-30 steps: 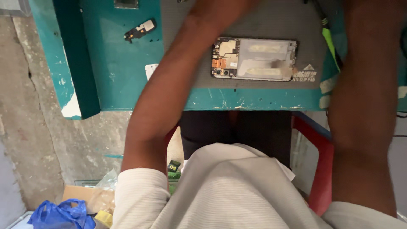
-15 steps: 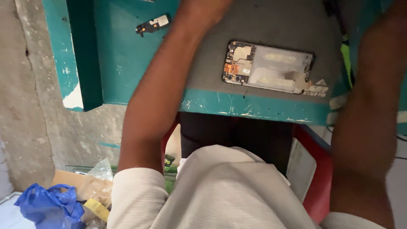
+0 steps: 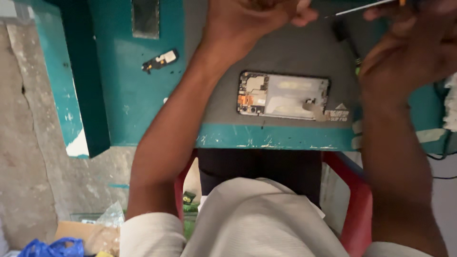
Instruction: The person cleans the interior of a disassembled smartphone chassis using a small brush, then places the motherboard back into the frame and secures it with a screwdriver. The person works on a cluttered workbench with various tools and electronic parts visible.
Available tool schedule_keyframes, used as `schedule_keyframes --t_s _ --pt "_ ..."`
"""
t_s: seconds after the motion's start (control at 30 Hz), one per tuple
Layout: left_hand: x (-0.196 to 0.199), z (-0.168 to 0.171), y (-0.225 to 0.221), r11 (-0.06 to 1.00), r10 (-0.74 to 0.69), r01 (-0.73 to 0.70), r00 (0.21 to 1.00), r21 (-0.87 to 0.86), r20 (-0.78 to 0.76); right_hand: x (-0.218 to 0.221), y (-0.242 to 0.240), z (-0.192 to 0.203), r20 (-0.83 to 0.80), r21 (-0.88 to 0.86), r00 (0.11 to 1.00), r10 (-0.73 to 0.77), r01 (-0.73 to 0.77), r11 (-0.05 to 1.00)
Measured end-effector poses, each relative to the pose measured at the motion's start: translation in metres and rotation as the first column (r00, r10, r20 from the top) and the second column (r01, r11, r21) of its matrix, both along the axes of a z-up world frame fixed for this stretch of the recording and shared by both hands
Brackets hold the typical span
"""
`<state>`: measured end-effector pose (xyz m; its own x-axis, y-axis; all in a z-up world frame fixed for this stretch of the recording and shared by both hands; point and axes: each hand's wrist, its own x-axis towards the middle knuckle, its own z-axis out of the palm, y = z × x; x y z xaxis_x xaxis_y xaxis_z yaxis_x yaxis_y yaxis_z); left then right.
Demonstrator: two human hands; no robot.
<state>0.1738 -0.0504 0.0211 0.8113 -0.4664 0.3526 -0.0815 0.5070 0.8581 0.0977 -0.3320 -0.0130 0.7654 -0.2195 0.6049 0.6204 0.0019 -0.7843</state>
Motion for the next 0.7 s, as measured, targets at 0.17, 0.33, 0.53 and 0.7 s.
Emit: schedule_keyframes --t_s 0.17,0.33,0.53,0.7 --pt "-0.006 0.018 0.001 0.999 -0.027 0.023 0.992 0.028 0.123 0.000 0.026 0.034 0.139 0.003 0.989 -0.041 0.041 0.999" --pt "-0.013 0.029 0.000 0.999 -0.040 0.038 0.991 0.021 0.129 -0.002 0.042 0.060 0.183 0.010 0.983 0.017 -0.019 1.000" --pt "-0.010 0.030 0.000 0.993 -0.075 0.086 0.986 -0.075 0.148 -0.002 0.038 0.068 0.228 -0.055 0.974 -0.003 0.016 0.998" --pt "-0.007 0.025 -0.002 0.986 -0.109 0.129 0.979 -0.107 0.172 -0.002 0.038 0.066 0.326 -0.086 0.945 -0.014 0.045 0.995"
